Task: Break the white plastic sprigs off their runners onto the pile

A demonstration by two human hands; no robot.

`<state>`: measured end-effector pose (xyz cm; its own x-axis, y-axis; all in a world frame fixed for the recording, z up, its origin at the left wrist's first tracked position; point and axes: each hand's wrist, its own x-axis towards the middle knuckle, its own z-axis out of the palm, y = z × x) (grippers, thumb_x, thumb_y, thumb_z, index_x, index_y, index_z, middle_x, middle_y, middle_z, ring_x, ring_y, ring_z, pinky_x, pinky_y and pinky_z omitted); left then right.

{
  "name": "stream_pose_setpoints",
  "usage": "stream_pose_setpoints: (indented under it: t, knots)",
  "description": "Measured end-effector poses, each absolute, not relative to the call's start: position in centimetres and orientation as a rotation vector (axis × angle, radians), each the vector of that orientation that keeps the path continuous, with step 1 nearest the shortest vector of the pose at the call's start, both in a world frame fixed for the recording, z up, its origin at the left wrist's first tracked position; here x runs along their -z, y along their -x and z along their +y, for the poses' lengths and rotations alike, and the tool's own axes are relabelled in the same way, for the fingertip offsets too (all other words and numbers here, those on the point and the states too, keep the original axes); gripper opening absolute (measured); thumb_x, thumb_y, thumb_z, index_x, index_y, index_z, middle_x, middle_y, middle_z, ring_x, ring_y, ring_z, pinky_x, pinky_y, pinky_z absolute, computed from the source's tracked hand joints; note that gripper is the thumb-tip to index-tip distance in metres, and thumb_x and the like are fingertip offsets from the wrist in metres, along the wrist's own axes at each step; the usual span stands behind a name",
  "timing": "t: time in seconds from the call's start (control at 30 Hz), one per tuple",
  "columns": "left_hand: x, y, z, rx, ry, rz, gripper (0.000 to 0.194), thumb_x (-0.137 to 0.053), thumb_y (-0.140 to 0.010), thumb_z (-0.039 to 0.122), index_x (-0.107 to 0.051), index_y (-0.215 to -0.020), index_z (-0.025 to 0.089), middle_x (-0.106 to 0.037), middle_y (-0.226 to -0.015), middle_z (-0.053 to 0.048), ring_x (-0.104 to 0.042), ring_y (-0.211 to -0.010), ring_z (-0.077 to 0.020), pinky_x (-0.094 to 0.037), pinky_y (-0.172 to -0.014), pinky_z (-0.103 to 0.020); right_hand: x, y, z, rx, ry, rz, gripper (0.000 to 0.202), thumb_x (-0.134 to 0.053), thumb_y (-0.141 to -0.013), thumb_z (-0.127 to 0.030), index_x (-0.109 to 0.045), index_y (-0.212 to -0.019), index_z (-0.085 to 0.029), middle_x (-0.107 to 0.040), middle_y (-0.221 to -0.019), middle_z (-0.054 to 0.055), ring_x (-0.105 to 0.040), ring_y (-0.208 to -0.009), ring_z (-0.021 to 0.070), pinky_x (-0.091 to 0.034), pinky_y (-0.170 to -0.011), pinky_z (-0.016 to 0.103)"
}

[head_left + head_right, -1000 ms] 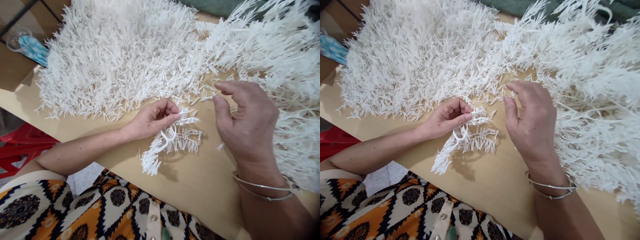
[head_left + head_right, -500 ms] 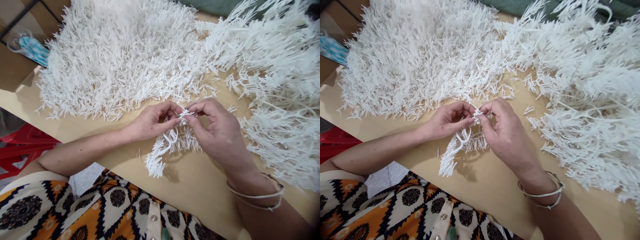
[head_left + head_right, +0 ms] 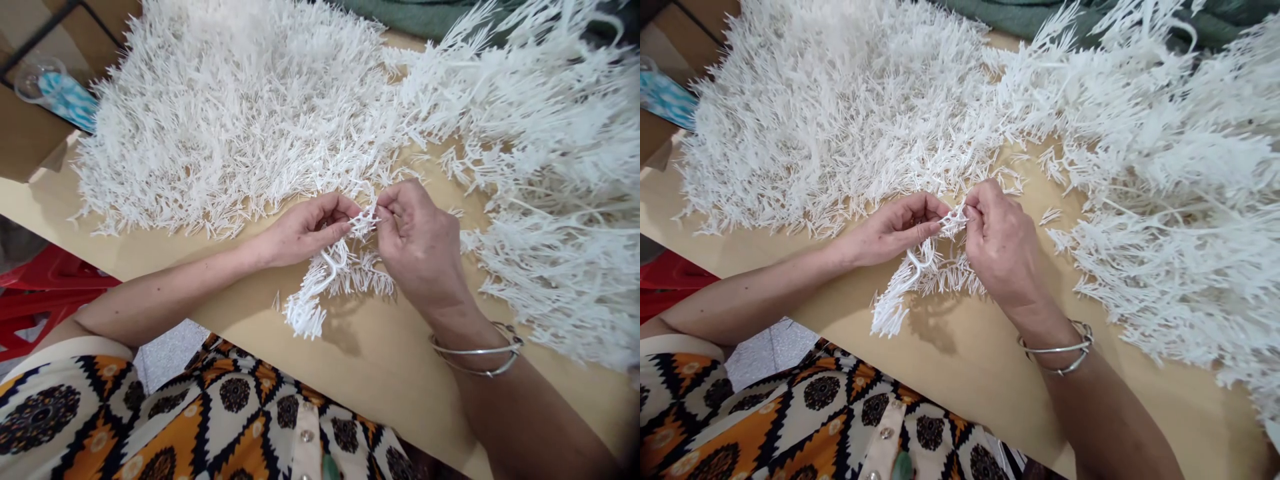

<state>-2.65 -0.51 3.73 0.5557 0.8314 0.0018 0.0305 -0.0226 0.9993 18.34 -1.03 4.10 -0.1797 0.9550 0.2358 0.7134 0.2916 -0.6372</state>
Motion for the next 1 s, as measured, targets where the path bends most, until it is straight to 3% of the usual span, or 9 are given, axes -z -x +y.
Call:
stream_pose_setpoints:
  t: [0.1, 0.3, 0.43, 0.57, 0.63, 0.7, 0.8, 0.9, 1.0]
  knots:
    - [-4.0, 2.6, -0.7, -0.761, -1.475, 0.795, 0.022, -0.06, -0.102, 0.032, -0.06, -0.117, 0.015, -0.057, -0.092, -0.001, -0.051, -0.08, -0.0098, -0.045, -0.07, -0.022, -4.1, -18.5, -1.2, -0.571, 1.399, -1.942, 0.012, -0.056, -0.093, -0.018, -0.059, -0.098, -0.029, -0.065, -0.084, 0.001, -0.062, -0.078, 0.0225, -0.048, -0.076, 0.039]
    - [-4.2, 2.4, -0.7, -0.762, -1.393, 0.763, 0.033, -0.065, -0.1, 0.049, -0.059, -0.1, 0.016, -0.05, -0.08, 0.002, -0.044, -0.069, -0.0081, -0.039, -0.063, -0.022, -4.7, -18.3, -2.0, -0.398, 1.301, -2.029, 0.01, -0.06, -0.09, -0.018, -0.061, -0.094, -0.026, -0.07, -0.092, 0.003, -0.065, -0.089, 0.0251, -0.052, -0.084, 0.043]
    - [-4.0, 2.8, -0.2, -0.738, -1.379, 0.732, 0.037, -0.068, -0.098, 0.052, -0.061, -0.101, 0.015, -0.051, -0.081, 0.002, -0.044, -0.069, -0.0079, -0.039, -0.063, -0.023, -4.8, -17.8, -1.8, -0.49, 1.362, -1.979, 0.012, -0.057, -0.092, -0.015, -0.06, -0.092, -0.026, -0.068, -0.087, 0.002, -0.065, -0.084, 0.022, -0.052, -0.081, 0.039]
    - [-4.1, 2.9, -0.9, -0.633, -1.419, 0.612, 0.029, -0.065, -0.101, 0.045, -0.062, -0.099, 0.016, -0.058, -0.084, 0.001, -0.051, -0.072, -0.0084, -0.044, -0.066, -0.023, -3.6, -19.5, 0.3, -0.551, 1.475, -1.866, 0.005, -0.061, -0.094, -0.021, -0.061, -0.092, -0.025, -0.066, -0.081, -0.001, -0.061, -0.072, 0.017, -0.049, -0.069, 0.033]
    - [-4.2, 2.7, -1.5, -0.562, -1.427, 0.571, 0.028, -0.065, -0.101, 0.044, -0.063, -0.097, 0.016, -0.06, -0.084, 0.0, -0.053, -0.071, -0.0085, -0.046, -0.066, -0.023, -3.1, -20.8, 1.3, -0.461, 1.514, -1.706, 0.011, -0.068, -0.085, -0.015, -0.061, -0.085, -0.024, -0.064, -0.073, -0.003, -0.059, -0.064, 0.0146, -0.047, -0.065, 0.031]
    - [-4.1, 2.3, -1.8, -0.617, -1.399, 0.615, 0.029, -0.065, -0.102, 0.044, -0.063, -0.098, 0.016, -0.059, -0.084, 0.0, -0.051, -0.07, -0.008, -0.044, -0.064, -0.023, -3.0, -21.6, 1.8, -0.414, 1.5, -1.687, 0.012, -0.069, -0.086, -0.013, -0.066, -0.091, -0.023, -0.071, -0.079, 0.0, -0.067, -0.072, 0.0161, -0.053, -0.075, 0.033]
    - [-3.8, 2.0, -1.8, -0.741, -1.329, 0.658, 0.03, -0.069, -0.1, 0.044, -0.06, -0.097, 0.015, -0.052, -0.081, 0.002, -0.046, -0.069, -0.007, -0.041, -0.062, -0.022, -3.8, -21.6, 1.5, -0.321, 1.348, -1.885, 0.019, -0.064, -0.092, -0.014, -0.074, -0.107, -0.021, -0.08, -0.105, 0.009, -0.075, -0.101, 0.0231, -0.057, -0.097, 0.04]
    - [-3.6, 1.8, -1.5, -0.793, -1.258, 0.653, 0.029, -0.072, -0.098, 0.041, -0.06, -0.096, 0.015, -0.051, -0.08, 0.003, -0.043, -0.066, -0.0058, -0.038, -0.059, -0.021, -5.0, -21.1, 0.8, -0.293, 1.143, -2.066, 0.032, -0.063, -0.094, -0.015, -0.075, -0.122, -0.023, -0.075, -0.132, 0.012, -0.069, -0.128, 0.0281, -0.05, -0.115, 0.049]
    - [-3.5, 1.8, -1.4, -0.813, -1.202, 0.66, 0.027, -0.069, -0.1, 0.041, -0.06, -0.096, 0.015, -0.052, -0.079, 0.003, -0.043, -0.064, -0.0053, -0.037, -0.058, -0.021, -6.0, -21.0, 0.5, -0.417, 1.015, -2.17, 0.032, -0.067, -0.095, -0.018, -0.075, -0.125, -0.027, -0.072, -0.14, 0.01, -0.064, -0.136, 0.0276, -0.046, -0.121, 0.052]
